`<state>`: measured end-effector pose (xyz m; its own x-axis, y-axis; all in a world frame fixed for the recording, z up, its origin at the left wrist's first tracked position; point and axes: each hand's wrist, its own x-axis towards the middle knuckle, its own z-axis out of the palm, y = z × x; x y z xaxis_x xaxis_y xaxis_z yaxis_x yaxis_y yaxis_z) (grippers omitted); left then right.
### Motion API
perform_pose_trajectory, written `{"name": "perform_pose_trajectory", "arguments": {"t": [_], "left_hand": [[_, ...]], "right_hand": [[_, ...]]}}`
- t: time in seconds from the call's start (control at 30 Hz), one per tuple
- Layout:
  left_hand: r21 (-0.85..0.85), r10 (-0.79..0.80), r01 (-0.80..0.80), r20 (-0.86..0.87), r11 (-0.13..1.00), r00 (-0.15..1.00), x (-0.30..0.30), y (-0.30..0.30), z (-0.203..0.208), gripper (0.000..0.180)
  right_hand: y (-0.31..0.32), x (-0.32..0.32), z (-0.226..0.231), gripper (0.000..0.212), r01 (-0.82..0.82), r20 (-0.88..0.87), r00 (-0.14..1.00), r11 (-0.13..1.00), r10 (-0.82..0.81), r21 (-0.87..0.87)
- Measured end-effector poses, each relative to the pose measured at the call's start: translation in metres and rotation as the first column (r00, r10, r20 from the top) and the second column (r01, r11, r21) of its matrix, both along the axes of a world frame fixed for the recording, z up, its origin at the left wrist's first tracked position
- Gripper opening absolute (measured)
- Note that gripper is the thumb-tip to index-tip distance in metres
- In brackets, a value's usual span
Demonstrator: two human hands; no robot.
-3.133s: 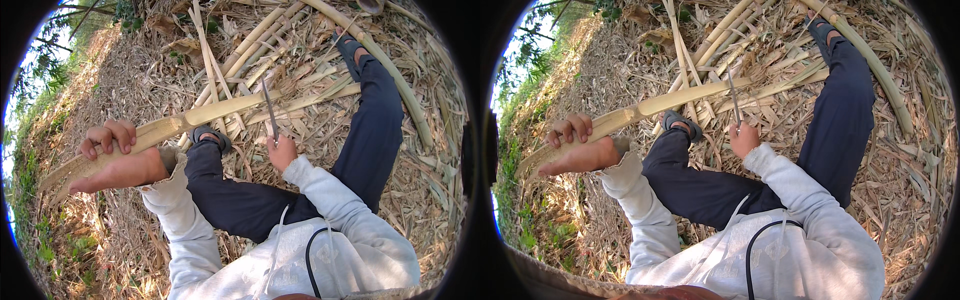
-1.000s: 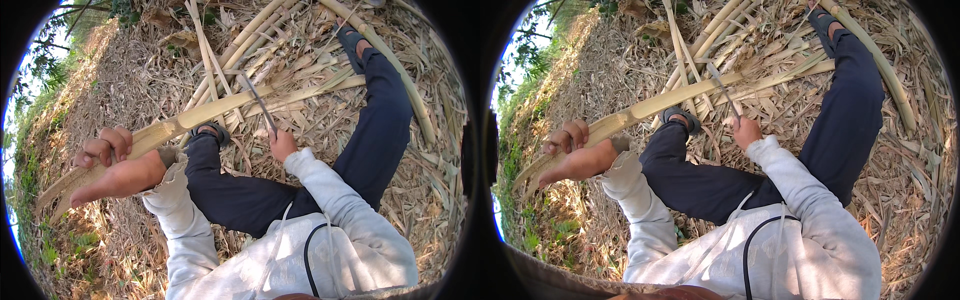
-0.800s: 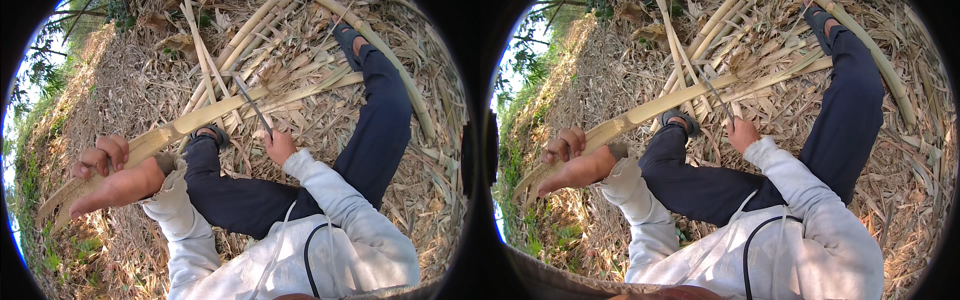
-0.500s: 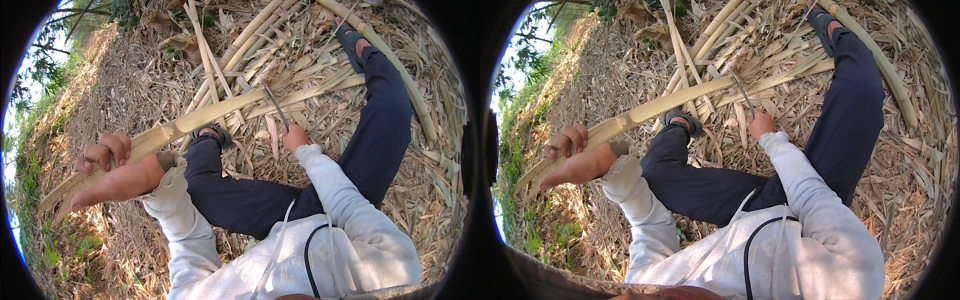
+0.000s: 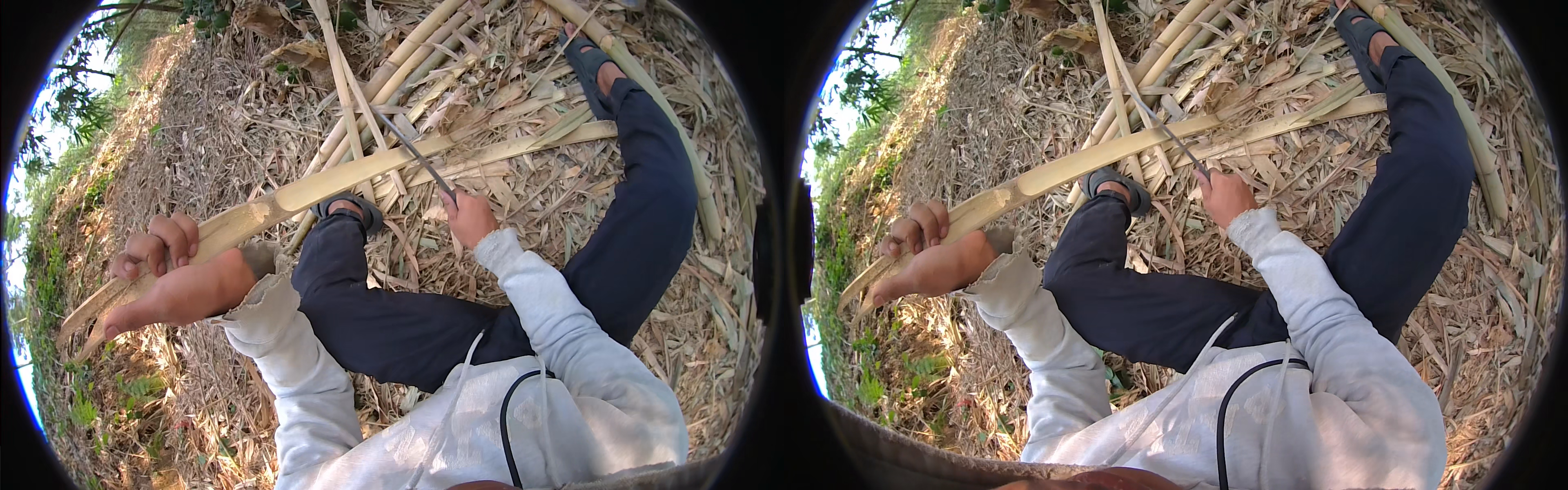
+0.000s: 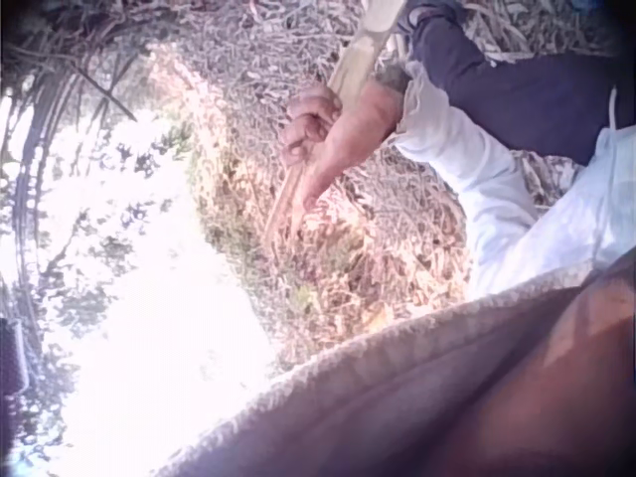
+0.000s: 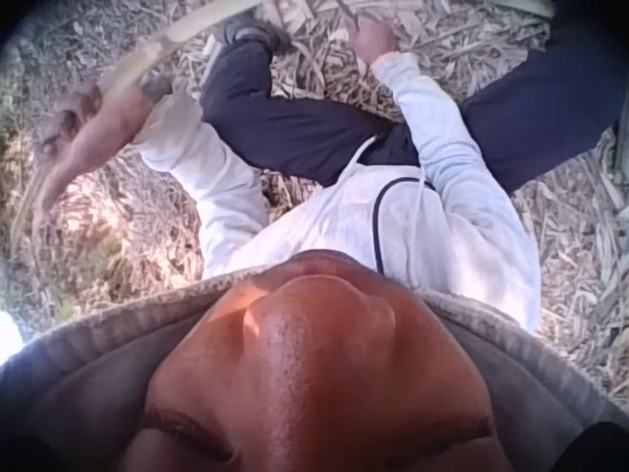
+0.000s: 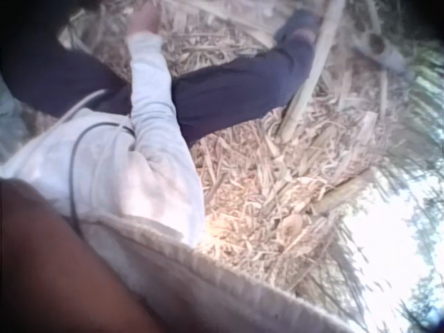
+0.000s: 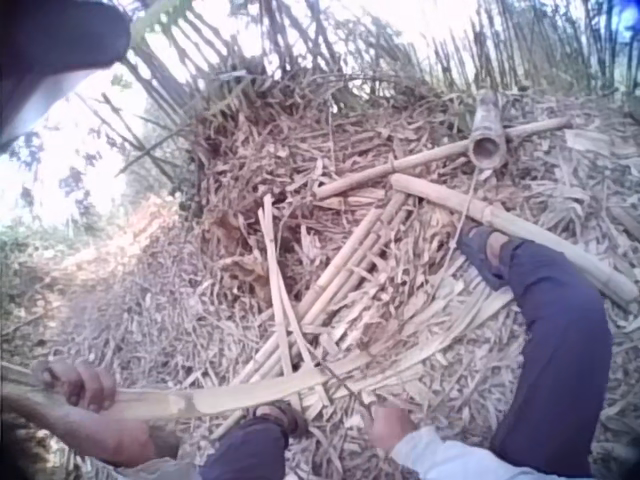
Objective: The person shaves a strip of bamboo using a knife, holding the bamboo in one hand while using the knife to scrape the surface, sitting on the ground.
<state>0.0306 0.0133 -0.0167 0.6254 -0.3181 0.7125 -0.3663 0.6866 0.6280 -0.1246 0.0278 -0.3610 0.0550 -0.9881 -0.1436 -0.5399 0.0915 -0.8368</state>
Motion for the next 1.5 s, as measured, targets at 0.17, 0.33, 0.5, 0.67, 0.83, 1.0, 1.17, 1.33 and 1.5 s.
{"name": "perform_pose_trajectory", "arguments": {"t": [0.17, 0.33, 0.5, 0.67, 0.83, 1.0, 1.17, 1.33, 1.5], "left_hand": [[0.030, 0.023, -0.022, -0.022, 0.999, 1.000, -0.009, -0.003, 0.003, 0.073], [0.002, 0.096, -0.097, 0.051, 0.995, 0.994, -0.003, 0.003, -0.001, 0.073], [0.015, 0.115, -0.115, 0.023, 0.993, 0.993, -0.016, -0.003, -0.002, 0.071], [-0.029, 0.055, -0.054, 0.019, 0.998, 0.998, -0.003, 0.011, -0.004, 0.069], [-0.019, 0.055, -0.055, -0.009, 0.998, 0.998, -0.014, 0.003, -0.004, 0.069], [-0.039, 0.067, -0.067, 0.005, 0.997, 0.998, -0.005, 0.009, -0.002, 0.071], [0.019, 0.057, -0.057, 0.001, 0.998, 0.998, -0.004, 0.002, -0.002, 0.071], [-0.009, 0.013, -0.013, -0.005, 1.000, 1.000, -0.001, 0.007, -0.002, 0.070], [0.023, 0.052, -0.053, 0.027, 0.998, 0.998, -0.005, 0.004, -0.001, 0.068]], "right_hand": [[-0.007, -0.014, -0.051, 0.046, 0.079, 0.007, 0.997, 0.992, -0.080, 0.102], [0.007, -0.002, 0.016, 0.043, -0.051, 0.076, 0.996, 0.998, 0.049, 0.024], [0.001, -0.016, -0.046, 0.045, 0.124, 0.012, 0.992, 0.970, -0.129, 0.211], [0.010, -0.007, -0.027, 0.041, 0.042, -0.057, 0.998, 0.988, -0.034, 0.148], [0.017, -0.023, -0.062, 0.037, 0.085, -0.043, 0.996, 0.981, -0.078, 0.175], [0.015, -0.004, -0.032, 0.039, 0.002, -0.069, 0.998, 0.998, 0.003, 0.064], [0.011, -0.008, -0.061, 0.038, 0.120, -0.027, 0.993, 0.976, -0.117, 0.179], [0.011, 0.001, -0.032, 0.034, 0.067, -0.051, 0.997, 0.988, -0.061, 0.137], [0.012, -0.009, -0.077, 0.033, 0.059, -0.039, 0.998, 0.989, -0.054, 0.134]]}}
